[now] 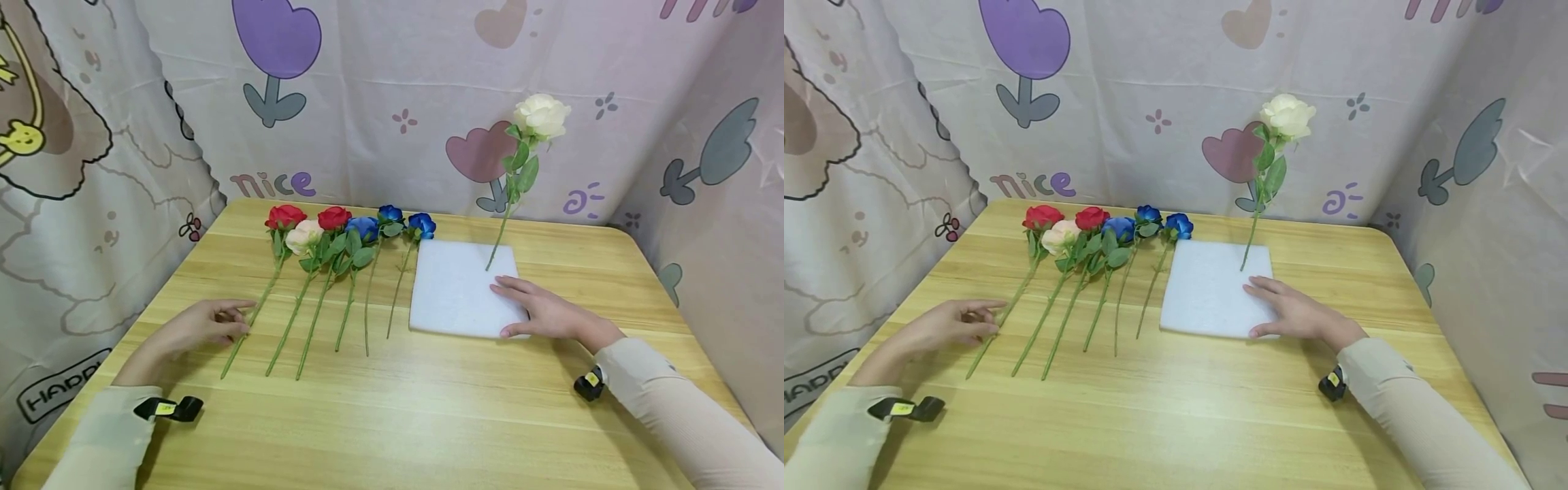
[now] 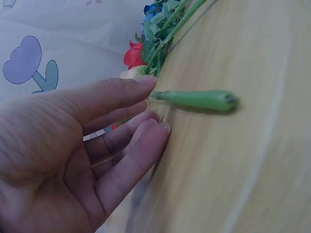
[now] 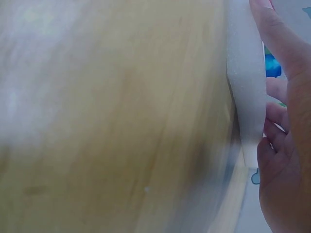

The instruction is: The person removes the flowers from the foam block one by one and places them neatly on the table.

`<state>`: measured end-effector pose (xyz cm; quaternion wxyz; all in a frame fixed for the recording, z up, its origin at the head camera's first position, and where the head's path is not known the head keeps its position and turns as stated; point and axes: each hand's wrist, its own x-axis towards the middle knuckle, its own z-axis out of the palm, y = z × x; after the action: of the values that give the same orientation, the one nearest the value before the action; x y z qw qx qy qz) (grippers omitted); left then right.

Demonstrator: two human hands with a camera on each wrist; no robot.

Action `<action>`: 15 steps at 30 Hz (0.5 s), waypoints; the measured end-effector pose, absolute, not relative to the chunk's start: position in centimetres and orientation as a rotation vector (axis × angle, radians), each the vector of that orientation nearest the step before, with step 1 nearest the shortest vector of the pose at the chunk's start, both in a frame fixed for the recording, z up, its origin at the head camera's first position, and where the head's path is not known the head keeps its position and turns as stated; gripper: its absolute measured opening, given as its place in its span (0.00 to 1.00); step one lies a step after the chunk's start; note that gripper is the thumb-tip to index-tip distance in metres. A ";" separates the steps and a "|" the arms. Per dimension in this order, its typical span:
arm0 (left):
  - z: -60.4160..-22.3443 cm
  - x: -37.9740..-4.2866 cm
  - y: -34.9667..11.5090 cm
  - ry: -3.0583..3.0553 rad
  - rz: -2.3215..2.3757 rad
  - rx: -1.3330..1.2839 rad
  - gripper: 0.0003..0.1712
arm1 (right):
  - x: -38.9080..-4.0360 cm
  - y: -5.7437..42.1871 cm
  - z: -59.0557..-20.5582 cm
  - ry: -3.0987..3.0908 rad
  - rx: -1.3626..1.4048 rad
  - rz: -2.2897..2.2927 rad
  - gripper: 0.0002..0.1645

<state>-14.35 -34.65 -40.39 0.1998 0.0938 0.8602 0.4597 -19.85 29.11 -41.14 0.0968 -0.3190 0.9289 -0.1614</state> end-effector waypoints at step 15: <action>-38.6 -15.5 -33.6 2.424 1.284 0.356 0.35 | -19.8 29.2 -41.2 2.756 -0.967 -0.478 0.60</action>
<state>-15.52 -33.59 -38.57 0.1868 0.1263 0.8610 0.4559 -19.78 29.17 -41.24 0.0910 -0.3254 0.9273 -0.1608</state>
